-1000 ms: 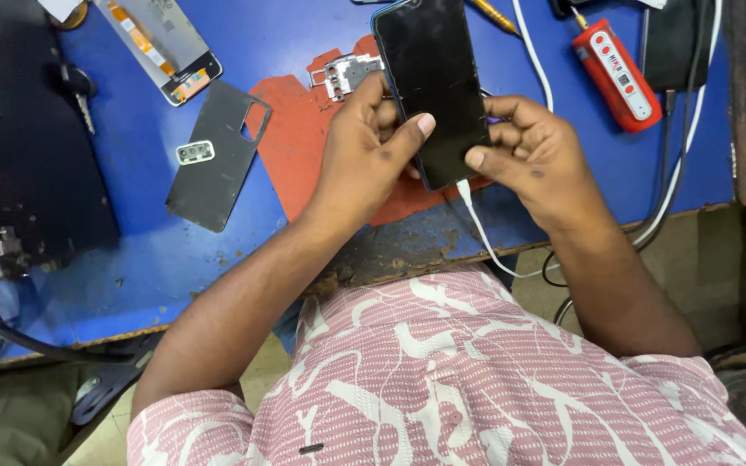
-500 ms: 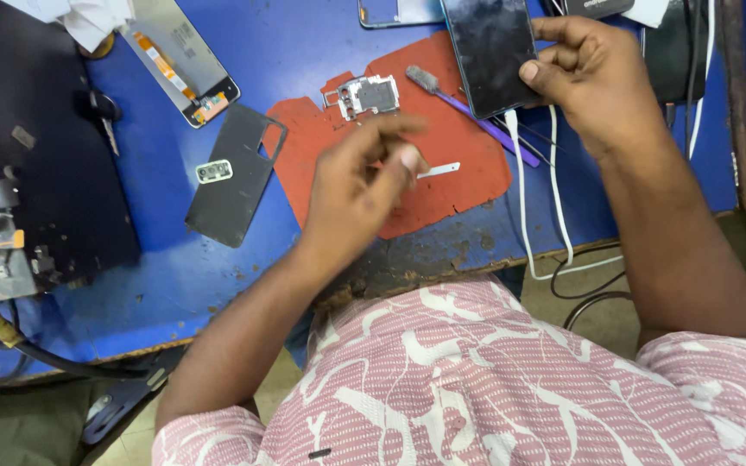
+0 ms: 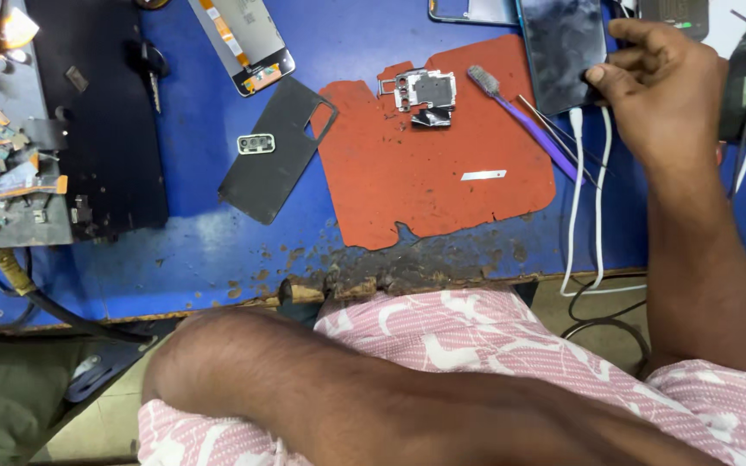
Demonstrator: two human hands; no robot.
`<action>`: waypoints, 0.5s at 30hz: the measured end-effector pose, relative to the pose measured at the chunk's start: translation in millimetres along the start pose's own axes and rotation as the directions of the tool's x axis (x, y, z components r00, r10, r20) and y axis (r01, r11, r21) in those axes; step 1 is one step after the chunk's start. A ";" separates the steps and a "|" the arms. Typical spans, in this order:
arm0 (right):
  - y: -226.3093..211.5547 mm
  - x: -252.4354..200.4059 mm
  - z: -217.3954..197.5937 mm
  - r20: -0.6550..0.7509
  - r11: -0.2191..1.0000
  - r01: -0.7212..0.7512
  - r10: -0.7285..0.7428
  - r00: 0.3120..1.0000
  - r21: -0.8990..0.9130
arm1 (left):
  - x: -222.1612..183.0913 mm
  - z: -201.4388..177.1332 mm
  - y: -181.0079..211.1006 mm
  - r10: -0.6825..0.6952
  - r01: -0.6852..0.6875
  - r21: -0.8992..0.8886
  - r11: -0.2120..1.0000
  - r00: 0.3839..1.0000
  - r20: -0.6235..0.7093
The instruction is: The person handles multiple smartphones and a loose motherboard on a cluttered workbench. They connect a charging cable to a phone, use a metal tool to pry at the device's edge, and repeatedly pick up and inspect the phones and the motherboard. The person also handles a phone screen component and a power bank.
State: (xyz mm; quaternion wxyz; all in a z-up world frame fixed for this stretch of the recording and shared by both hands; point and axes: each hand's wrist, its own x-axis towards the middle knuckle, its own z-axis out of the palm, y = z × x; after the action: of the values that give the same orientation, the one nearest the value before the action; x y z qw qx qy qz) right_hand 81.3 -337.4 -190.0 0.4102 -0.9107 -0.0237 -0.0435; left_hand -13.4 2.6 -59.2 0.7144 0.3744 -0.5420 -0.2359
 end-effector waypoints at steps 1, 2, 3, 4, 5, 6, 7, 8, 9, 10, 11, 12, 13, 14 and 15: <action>-2.2 -0.4 0.2 0.000 0.996 0.063 -0.063 0.998 -0.063 | 2.3 3.6 -3.5 0.014 -0.014 -0.012 1.000 1.000 0.027; -3.8 -0.1 -0.6 0.004 0.984 0.125 -0.126 0.992 -0.125 | 2.8 4.9 -5.1 0.020 -0.019 -0.023 1.000 0.999 0.038; -5.8 -1.4 -0.7 0.014 0.965 0.184 -0.185 0.983 -0.186 | 3.5 6.2 -6.7 0.024 -0.022 -0.033 0.999 0.998 0.053; -8.3 -3.4 -0.6 0.016 0.970 0.165 -0.165 0.986 -0.176 | 2.2 5.0 -5.4 0.022 -0.020 -0.030 0.999 0.998 0.059; -11.6 -4.9 -2.6 0.012 0.974 0.146 -0.146 0.989 -0.171 | 2.5 2.0 -5.6 0.026 -0.024 -0.025 0.999 0.997 0.070; -15.2 -6.1 -4.7 0.009 0.978 0.127 -0.128 0.992 -0.165 | 2.6 -3.7 -4.5 0.029 -0.028 -0.015 1.000 0.996 0.081; -18.5 -7.5 -6.4 -0.002 0.981 0.103 -0.105 0.994 -0.165 | 4.8 -10.7 -4.4 0.028 -0.029 0.021 0.999 0.997 0.078; -21.4 -9.0 -7.7 -0.014 0.983 0.079 -0.082 0.997 -0.165 | 6.9 -19.9 -3.9 0.025 -0.030 0.073 0.997 0.997 0.069; -23.7 -11.9 -9.8 -0.025 0.985 0.051 -0.055 0.998 -0.166 | 7.9 -30.8 -2.9 0.015 -0.021 0.155 0.988 0.999 0.036; -25.1 -13.9 -11.7 -0.022 0.988 0.078 -0.082 0.996 -0.131 | 8.9 -41.7 -2.3 -0.002 0.002 0.250 0.968 1.000 -0.002; -25.9 -14.9 -13.3 -0.019 0.990 0.106 -0.109 0.994 -0.097 | 9.5 -54.2 -2.2 -0.016 0.032 0.351 0.936 0.999 -0.048; -26.3 -15.8 -15.6 -0.018 0.989 0.134 -0.135 0.991 -0.063 | 9.4 -61.8 -2.3 -0.053 0.100 0.463 0.881 0.992 -0.114; -26.3 -18.0 -18.6 -0.030 0.992 0.114 -0.116 0.993 -0.050 | 8.6 -69.1 -7.7 -0.037 0.130 0.606 0.785 0.986 -0.163; -26.1 -21.4 -21.3 -0.042 0.995 0.095 -0.097 0.994 -0.037 | 5.3 -76.3 -14.5 -0.012 0.164 0.729 0.665 0.978 -0.209; -24.9 -23.6 -24.3 -0.051 0.997 0.077 -0.078 0.996 -0.021 | -1.6 -84.4 -20.0 -0.049 0.236 0.799 0.553 0.967 -0.252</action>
State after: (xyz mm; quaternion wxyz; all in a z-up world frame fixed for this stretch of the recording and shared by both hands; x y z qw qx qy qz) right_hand 54.4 -339.3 -157.7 0.3998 -0.9116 -0.0480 -0.0831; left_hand 67.8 15.2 -87.2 0.4861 0.7284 -0.4821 0.0254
